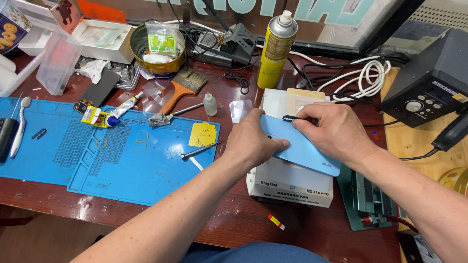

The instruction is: The person applies adhesive tape to the back of a light blue smartphone, peels off backing layers, and presses the tape into place. The person handles small tools and adhesive strips on a cluttered workbench.

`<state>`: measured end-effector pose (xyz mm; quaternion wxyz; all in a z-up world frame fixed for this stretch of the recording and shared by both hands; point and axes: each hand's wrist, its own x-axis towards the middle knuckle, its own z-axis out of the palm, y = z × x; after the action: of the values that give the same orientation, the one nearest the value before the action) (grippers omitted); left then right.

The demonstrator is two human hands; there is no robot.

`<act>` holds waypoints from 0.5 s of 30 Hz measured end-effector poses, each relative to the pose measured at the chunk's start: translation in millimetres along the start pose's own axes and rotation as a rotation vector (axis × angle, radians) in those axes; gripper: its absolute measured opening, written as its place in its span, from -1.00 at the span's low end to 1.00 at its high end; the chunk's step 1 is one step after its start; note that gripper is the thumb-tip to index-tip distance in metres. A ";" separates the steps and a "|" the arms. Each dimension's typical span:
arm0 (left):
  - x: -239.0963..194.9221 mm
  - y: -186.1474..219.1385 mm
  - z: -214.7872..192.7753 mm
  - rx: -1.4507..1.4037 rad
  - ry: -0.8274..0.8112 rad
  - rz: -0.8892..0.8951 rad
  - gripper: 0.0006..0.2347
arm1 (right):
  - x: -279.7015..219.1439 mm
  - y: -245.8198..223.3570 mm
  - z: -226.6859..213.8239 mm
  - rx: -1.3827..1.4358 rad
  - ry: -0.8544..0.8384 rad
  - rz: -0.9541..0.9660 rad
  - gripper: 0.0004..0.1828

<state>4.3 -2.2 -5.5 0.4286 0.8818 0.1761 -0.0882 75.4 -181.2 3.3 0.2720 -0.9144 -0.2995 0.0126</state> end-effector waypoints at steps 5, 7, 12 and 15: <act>0.0 -1.5 -0.1 -0.009 0.004 0.004 -0.19 | 4.4 -2.7 -2.5 -0.007 -0.045 0.069 -0.80; -0.2 -1.0 0.3 -0.006 0.002 -0.004 -0.19 | 5.5 -3.9 -2.4 -0.017 -0.057 0.103 -0.80; 0.0 -1.1 -0.8 0.000 -0.003 0.006 -0.20 | 4.7 -2.9 -2.0 -0.020 -0.050 0.070 -0.79; -0.3 -0.7 -1.3 0.006 -0.003 0.006 -0.19 | 2.3 -2.4 -1.8 -0.054 0.007 -0.057 -0.80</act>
<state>3.8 -0.8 -5.1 0.4267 0.8833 0.1725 -0.0887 76.3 -179.2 6.4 0.2485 -0.9125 -0.3249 -0.0063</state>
